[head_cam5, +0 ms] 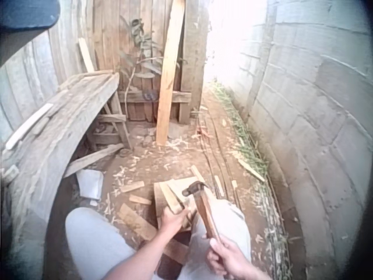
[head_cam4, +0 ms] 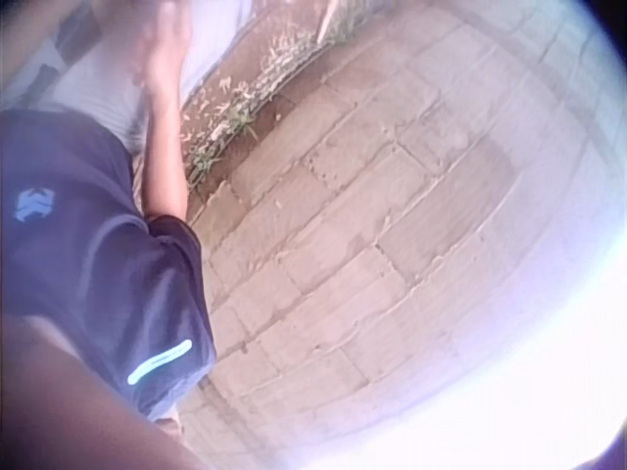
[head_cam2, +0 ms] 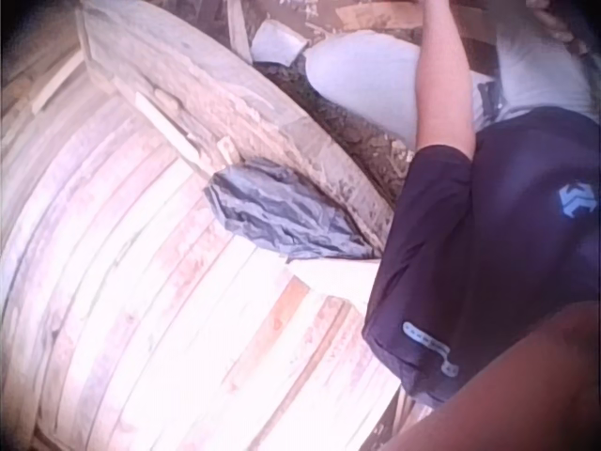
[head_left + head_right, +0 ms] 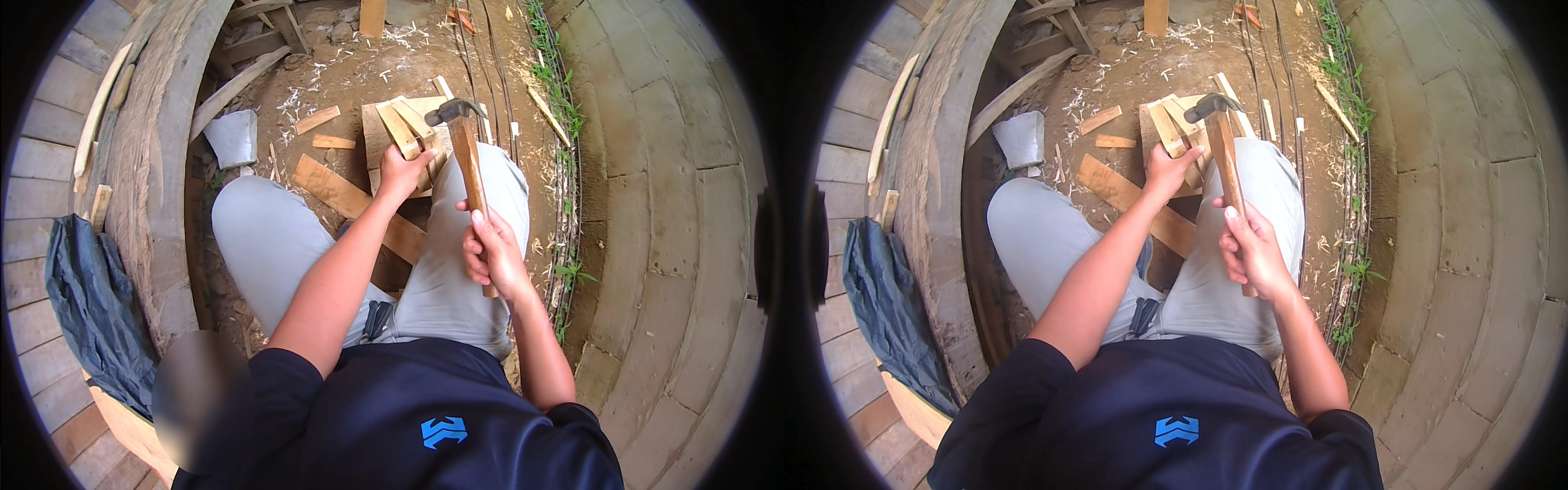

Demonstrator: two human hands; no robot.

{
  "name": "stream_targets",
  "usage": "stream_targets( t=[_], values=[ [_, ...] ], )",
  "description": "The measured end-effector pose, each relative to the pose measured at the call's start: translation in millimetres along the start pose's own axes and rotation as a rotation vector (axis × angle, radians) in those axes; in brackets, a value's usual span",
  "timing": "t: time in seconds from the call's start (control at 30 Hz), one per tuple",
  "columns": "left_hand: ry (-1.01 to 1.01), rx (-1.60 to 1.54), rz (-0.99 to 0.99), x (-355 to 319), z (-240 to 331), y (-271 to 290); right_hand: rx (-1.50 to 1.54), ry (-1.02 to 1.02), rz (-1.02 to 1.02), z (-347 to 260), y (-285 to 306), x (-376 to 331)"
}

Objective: The person assembles a small wooden box by hammering nails into pre-cut wooden pieces. They position the pieces, drive nails with a hammer, and adjust the components to form a box structure.

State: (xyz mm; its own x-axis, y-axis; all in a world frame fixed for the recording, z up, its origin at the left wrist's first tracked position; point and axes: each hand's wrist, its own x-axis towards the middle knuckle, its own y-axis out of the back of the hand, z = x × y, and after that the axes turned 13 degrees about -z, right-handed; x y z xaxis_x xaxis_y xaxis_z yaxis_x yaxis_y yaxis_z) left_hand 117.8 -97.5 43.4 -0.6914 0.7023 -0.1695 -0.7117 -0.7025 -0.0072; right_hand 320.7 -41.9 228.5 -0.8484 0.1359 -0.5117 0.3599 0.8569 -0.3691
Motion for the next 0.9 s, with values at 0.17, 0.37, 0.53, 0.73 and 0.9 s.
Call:
stream_targets(
  t=[0.17,0.37,0.53,0.73,0.9],
  values=[
    [0.004,-0.069,-0.01,0.8,-6.0,1.2,0.042,-0.003,-0.021,3.9,-9.6,0.4],
    [0.015,-0.074,-0.01,1.8,1.9,-1.5,0.017,-0.011,-0.003,8.3,-3.9,-3.4],
    [0.046,-0.037,0.005,4.2,-4.7,1.7,0.008,-0.058,-0.014,8.8,-5.3,-2.7],
    [0.078,-0.035,0.005,-0.3,7.5,-2.8,0.042,-0.064,-0.012,12.4,-5.3,1.9],
    [0.104,0.005,-0.044,-1.2,12.6,-2.4,0.069,-0.091,-0.008,8.7,-5.9,4.6]
  ],
)
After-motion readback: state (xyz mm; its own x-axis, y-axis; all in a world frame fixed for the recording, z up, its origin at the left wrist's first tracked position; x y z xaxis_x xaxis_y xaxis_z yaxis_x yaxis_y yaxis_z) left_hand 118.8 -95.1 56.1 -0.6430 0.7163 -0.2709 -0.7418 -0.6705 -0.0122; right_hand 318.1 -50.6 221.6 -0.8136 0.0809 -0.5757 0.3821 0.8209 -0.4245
